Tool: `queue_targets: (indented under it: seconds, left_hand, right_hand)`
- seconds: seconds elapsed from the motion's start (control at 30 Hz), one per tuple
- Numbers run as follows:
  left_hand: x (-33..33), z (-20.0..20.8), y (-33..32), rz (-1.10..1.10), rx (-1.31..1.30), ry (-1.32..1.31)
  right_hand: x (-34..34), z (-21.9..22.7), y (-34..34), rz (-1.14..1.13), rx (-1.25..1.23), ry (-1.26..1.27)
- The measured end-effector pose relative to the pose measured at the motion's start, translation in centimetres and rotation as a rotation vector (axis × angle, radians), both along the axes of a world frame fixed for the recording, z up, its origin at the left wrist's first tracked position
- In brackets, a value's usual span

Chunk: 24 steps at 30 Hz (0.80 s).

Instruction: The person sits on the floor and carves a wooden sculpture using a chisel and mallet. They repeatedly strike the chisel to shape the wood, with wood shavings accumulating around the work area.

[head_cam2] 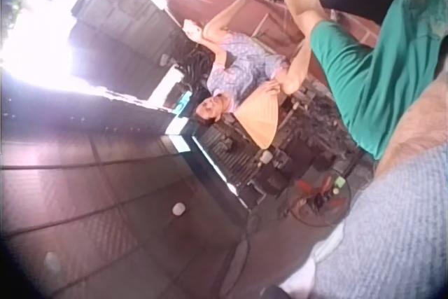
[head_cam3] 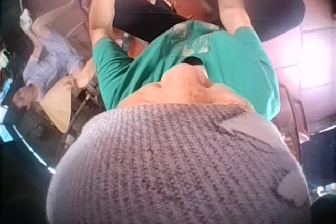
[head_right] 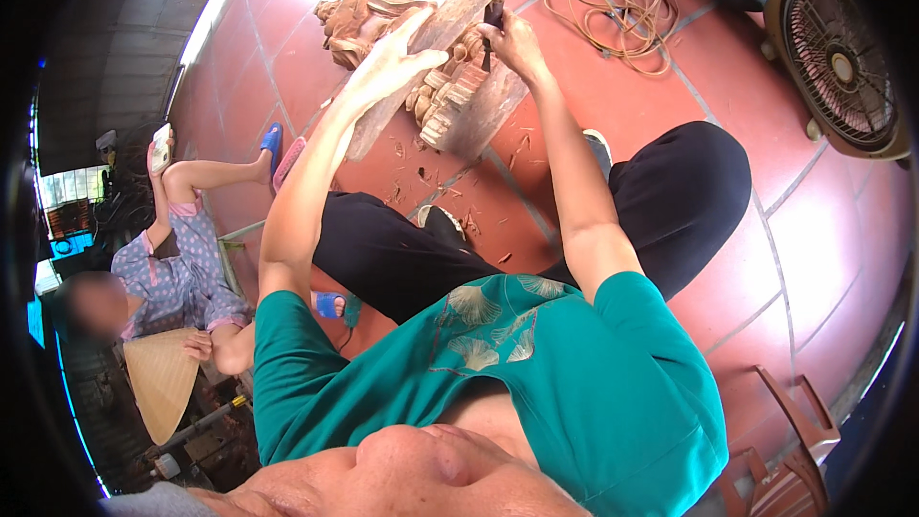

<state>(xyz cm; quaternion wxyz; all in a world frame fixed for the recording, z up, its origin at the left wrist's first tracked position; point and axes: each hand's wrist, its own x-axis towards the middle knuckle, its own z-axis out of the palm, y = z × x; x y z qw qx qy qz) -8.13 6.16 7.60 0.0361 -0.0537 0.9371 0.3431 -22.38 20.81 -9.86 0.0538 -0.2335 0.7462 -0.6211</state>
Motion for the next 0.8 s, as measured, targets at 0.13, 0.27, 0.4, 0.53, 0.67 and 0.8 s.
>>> queue_targets:
  seconds: [0.13, 0.27, 0.4, 0.53, 0.67, 0.8]
  left_hand:
    - [0.6, 0.5, -1.2, 0.074, 0.052, 0.025]
    - [1.4, 3.7, -0.3, 0.114, 0.148, 0.073]
    - [1.5, 5.2, -0.2, 0.098, 0.076, 0.097]
    - [1.7, 4.5, 0.9, 0.039, -0.012, 0.141]
    - [1.8, 4.7, 0.9, -0.044, -0.025, 0.128]
    - [1.5, 4.5, 0.7, -0.078, -0.091, 0.209]
  right_hand:
    - [-1.0, -1.1, -0.4, -0.024, -0.045, -0.208]
    - [-0.7, -1.6, 0.2, -0.001, -0.176, -0.503]
    - [0.2, -0.5, -0.1, -0.064, -0.112, -0.251]
    - [0.5, -0.8, -0.2, -0.075, -0.095, -0.142]
    - [1.2, 0.1, -0.2, -0.103, -0.070, -0.042]
    - [2.0, 1.6, -0.3, -0.167, 0.062, 0.166]
